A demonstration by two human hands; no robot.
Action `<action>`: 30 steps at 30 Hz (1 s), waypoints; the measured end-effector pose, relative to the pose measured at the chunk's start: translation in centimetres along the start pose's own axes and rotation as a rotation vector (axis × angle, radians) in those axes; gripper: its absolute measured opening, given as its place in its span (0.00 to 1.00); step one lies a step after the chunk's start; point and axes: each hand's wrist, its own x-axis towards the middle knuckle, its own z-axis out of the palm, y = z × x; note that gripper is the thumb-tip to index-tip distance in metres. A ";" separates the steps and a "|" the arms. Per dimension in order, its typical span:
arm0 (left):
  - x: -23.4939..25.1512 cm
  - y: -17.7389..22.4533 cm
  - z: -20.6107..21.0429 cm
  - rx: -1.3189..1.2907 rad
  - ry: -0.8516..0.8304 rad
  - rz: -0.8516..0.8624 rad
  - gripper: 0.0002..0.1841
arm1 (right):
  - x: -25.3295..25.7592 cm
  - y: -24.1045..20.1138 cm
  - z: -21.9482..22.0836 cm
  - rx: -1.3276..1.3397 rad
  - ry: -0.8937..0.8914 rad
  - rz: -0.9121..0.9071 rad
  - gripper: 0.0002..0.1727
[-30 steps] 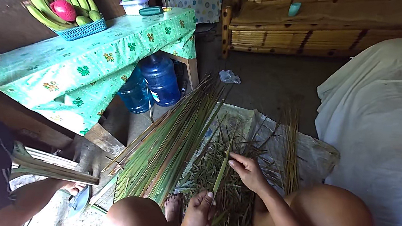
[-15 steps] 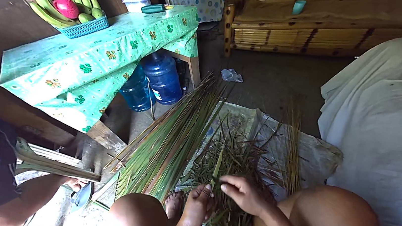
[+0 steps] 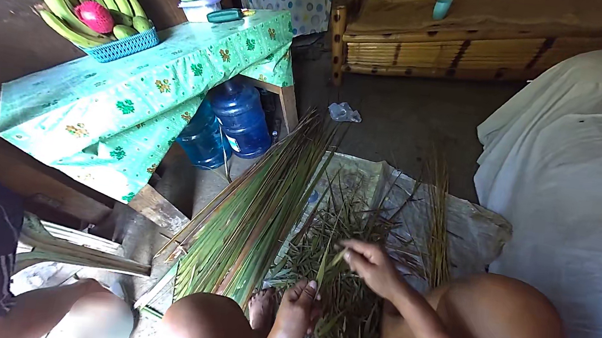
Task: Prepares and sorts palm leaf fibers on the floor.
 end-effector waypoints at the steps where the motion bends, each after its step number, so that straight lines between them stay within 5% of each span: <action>1: 0.3 0.2 0.0 0.009 0.019 0.011 0.17 | -1.0 -0.6 0.8 -0.008 -0.080 -0.027 0.20; 5: 0.9 1.0 0.1 0.051 0.086 0.055 0.17 | -3.0 -1.3 3.4 -0.139 -0.239 -0.188 0.19; 9: 0.8 0.9 0.2 0.064 0.095 0.090 0.17 | -2.3 -0.5 3.6 -0.163 -0.135 -0.258 0.19; 25: -1.1 -0.3 0.0 0.014 -0.064 0.018 0.17 | 2.8 2.6 -1.3 -0.037 0.305 0.001 0.19; 30: 0.0 0.4 0.0 0.010 0.005 0.003 0.17 | -0.3 0.1 0.1 -0.026 0.017 -0.041 0.21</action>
